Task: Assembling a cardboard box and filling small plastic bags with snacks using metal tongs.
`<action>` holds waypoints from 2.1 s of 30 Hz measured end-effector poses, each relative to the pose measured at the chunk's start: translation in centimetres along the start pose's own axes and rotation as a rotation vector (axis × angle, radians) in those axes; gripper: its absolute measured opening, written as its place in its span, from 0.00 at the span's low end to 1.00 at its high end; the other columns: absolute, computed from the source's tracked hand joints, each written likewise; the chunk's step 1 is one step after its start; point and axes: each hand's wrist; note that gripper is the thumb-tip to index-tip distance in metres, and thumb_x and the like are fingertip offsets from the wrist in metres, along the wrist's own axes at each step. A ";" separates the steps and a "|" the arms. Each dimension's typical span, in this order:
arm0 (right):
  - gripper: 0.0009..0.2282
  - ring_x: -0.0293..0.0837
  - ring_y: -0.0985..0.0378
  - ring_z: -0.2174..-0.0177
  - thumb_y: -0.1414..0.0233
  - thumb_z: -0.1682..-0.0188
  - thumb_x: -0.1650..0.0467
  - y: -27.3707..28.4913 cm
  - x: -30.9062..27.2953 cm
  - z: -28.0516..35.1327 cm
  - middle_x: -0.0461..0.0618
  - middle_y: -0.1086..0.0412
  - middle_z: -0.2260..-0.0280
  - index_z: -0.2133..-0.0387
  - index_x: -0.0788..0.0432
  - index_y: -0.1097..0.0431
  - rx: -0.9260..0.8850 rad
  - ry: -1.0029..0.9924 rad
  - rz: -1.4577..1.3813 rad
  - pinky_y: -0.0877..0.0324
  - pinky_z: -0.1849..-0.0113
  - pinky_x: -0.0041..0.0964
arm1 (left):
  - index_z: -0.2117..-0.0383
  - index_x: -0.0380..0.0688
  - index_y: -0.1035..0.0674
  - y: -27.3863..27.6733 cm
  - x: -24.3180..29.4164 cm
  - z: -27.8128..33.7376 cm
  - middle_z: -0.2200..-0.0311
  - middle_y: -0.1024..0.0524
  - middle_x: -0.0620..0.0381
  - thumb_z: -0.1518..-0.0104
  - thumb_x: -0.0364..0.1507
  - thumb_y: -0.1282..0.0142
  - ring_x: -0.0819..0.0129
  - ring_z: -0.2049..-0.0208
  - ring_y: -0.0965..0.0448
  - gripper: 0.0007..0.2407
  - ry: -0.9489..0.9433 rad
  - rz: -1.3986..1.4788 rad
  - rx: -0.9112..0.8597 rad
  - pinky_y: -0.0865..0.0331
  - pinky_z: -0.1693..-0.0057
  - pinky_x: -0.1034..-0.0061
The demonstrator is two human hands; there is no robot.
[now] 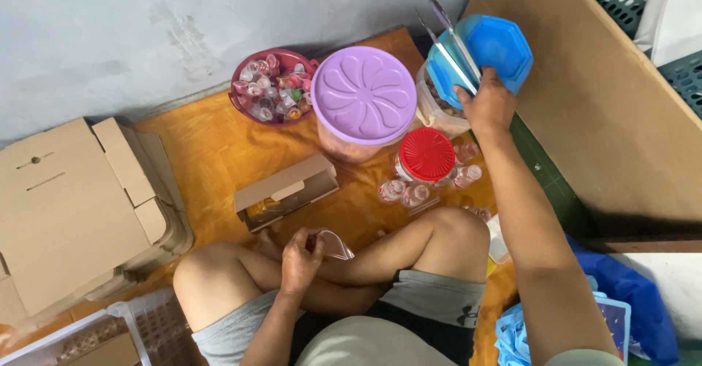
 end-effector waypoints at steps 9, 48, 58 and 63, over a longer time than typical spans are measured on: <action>0.26 0.54 0.16 0.63 0.40 0.55 0.53 8.8 -14.0 3.1 0.52 0.22 0.60 0.46 0.51 0.33 -0.262 0.126 -0.271 0.23 0.62 0.52 | 0.70 0.48 0.17 0.1 0.0 0.1 0.81 0.22 0.51 0.47 0.30 0.36 0.55 0.76 0.17 0.03 0.002 -0.001 -0.025 0.22 0.68 0.66; 0.18 0.56 0.18 0.65 0.46 0.50 0.59 3.5 9.2 1.2 0.57 0.27 0.56 0.50 0.55 0.28 -0.589 -0.115 0.445 0.27 0.66 0.47 | 0.65 0.39 0.20 1.6 4.4 -0.1 0.70 0.18 0.56 0.46 0.26 0.38 0.66 0.74 0.20 0.06 0.061 -0.022 -0.087 0.24 0.61 0.75; 0.13 0.55 0.17 0.68 0.46 0.49 0.64 0.9 9.3 1.3 0.58 0.26 0.58 0.54 0.58 0.26 -0.539 -0.081 0.417 0.24 0.67 0.45 | 0.68 0.39 0.19 1.5 6.1 -0.7 0.73 0.19 0.55 0.47 0.28 0.37 0.66 0.76 0.21 0.07 0.073 -0.037 -0.071 0.25 0.63 0.74; 0.14 0.55 0.18 0.64 0.45 0.49 0.62 3.1 9.8 1.8 0.56 0.24 0.57 0.55 0.56 0.23 -0.548 -0.113 0.373 0.27 0.64 0.45 | 0.67 0.39 0.20 1.3 7.1 -1.5 0.74 0.19 0.55 0.46 0.29 0.38 0.65 0.75 0.20 0.06 0.048 -0.033 -0.074 0.25 0.64 0.74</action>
Point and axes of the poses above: each hand's wrist, its own z-axis away from the middle knuckle, its own y-axis out of the back of the hand, x = y × z
